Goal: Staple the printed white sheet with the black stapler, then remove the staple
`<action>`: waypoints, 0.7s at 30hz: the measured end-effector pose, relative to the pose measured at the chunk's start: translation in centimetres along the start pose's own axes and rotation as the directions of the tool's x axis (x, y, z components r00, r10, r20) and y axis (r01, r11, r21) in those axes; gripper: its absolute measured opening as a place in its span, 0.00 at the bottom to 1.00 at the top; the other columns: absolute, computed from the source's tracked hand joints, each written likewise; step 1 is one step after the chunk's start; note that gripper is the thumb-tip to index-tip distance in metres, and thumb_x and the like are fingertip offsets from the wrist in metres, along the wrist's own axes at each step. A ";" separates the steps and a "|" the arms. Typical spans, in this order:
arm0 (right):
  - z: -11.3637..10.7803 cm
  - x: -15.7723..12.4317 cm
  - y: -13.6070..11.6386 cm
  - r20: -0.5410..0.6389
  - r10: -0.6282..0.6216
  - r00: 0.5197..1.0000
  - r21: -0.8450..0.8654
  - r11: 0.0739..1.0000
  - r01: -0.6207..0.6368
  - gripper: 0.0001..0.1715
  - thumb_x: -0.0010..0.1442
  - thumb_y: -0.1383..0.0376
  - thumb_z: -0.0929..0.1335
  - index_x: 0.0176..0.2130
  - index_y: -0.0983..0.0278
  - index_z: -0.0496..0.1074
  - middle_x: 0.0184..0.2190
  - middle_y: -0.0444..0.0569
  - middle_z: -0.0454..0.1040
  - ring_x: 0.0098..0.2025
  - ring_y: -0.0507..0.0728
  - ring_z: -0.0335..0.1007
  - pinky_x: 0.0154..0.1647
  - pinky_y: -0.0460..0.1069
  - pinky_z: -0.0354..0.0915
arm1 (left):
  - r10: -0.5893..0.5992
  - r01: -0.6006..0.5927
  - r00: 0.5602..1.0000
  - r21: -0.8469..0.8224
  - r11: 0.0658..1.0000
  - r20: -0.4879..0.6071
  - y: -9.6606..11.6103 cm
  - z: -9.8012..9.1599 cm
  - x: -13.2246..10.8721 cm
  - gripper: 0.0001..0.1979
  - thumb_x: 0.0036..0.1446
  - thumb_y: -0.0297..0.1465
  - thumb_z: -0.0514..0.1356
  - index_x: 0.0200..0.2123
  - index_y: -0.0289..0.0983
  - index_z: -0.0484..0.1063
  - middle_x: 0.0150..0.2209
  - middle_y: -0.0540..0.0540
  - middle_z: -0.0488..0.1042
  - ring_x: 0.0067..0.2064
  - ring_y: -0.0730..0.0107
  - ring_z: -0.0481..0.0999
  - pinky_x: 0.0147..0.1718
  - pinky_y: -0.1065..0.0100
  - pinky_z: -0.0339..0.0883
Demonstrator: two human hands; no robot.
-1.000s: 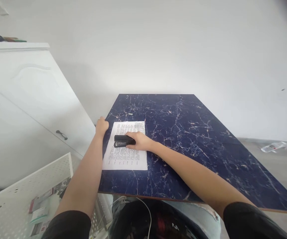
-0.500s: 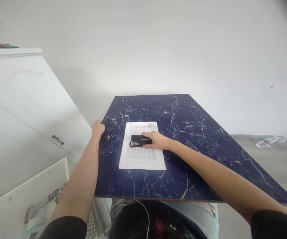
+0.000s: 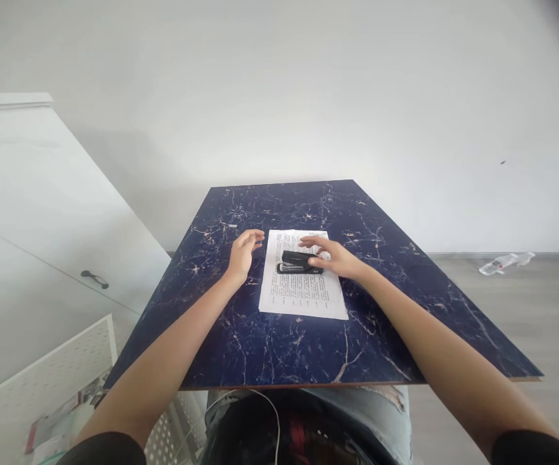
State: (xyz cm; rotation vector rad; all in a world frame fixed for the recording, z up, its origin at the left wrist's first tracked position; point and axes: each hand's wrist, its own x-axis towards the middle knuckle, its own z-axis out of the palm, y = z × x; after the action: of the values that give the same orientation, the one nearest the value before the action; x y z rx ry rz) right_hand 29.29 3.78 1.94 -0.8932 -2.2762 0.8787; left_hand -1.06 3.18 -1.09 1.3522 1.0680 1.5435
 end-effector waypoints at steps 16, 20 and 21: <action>-1.1 -0.9 1.9 0.068 0.276 0.959 0.324 0.903 -0.283 0.21 0.55 0.53 0.75 0.46 0.62 0.82 0.36 0.51 0.81 0.31 0.56 0.70 0.33 0.54 0.68 | -0.177 0.192 0.976 -0.119 0.974 0.126 -0.8 -0.4 -0.1 0.16 0.67 0.40 0.57 0.42 0.36 0.80 0.48 0.38 0.81 0.51 0.57 0.81 0.59 0.52 0.68; -0.7 -0.9 1.0 -0.048 0.203 0.978 0.227 0.956 -0.187 0.20 0.60 0.53 0.73 0.49 0.58 0.81 0.47 0.52 0.81 0.43 0.60 0.76 0.46 0.58 0.71 | -0.175 0.190 0.974 -0.101 0.977 0.142 -0.6 -0.5 -0.2 0.16 0.68 0.40 0.57 0.42 0.36 0.80 0.47 0.38 0.81 0.52 0.55 0.81 0.59 0.52 0.68; -0.4 -0.8 0.6 -0.055 0.172 0.984 0.183 0.970 -0.159 0.20 0.61 0.53 0.73 0.50 0.57 0.81 0.49 0.52 0.81 0.45 0.61 0.76 0.48 0.58 0.71 | -0.170 0.185 0.974 -0.092 0.978 0.151 -0.5 -0.5 -0.3 0.16 0.68 0.41 0.58 0.41 0.36 0.80 0.48 0.38 0.81 0.52 0.55 0.81 0.59 0.51 0.68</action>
State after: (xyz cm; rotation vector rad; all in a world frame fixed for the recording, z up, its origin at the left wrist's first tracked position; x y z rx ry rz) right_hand 30.30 3.68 1.57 -1.0264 -2.0476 1.0872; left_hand -1.46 3.02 -1.69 1.2392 0.9769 1.3334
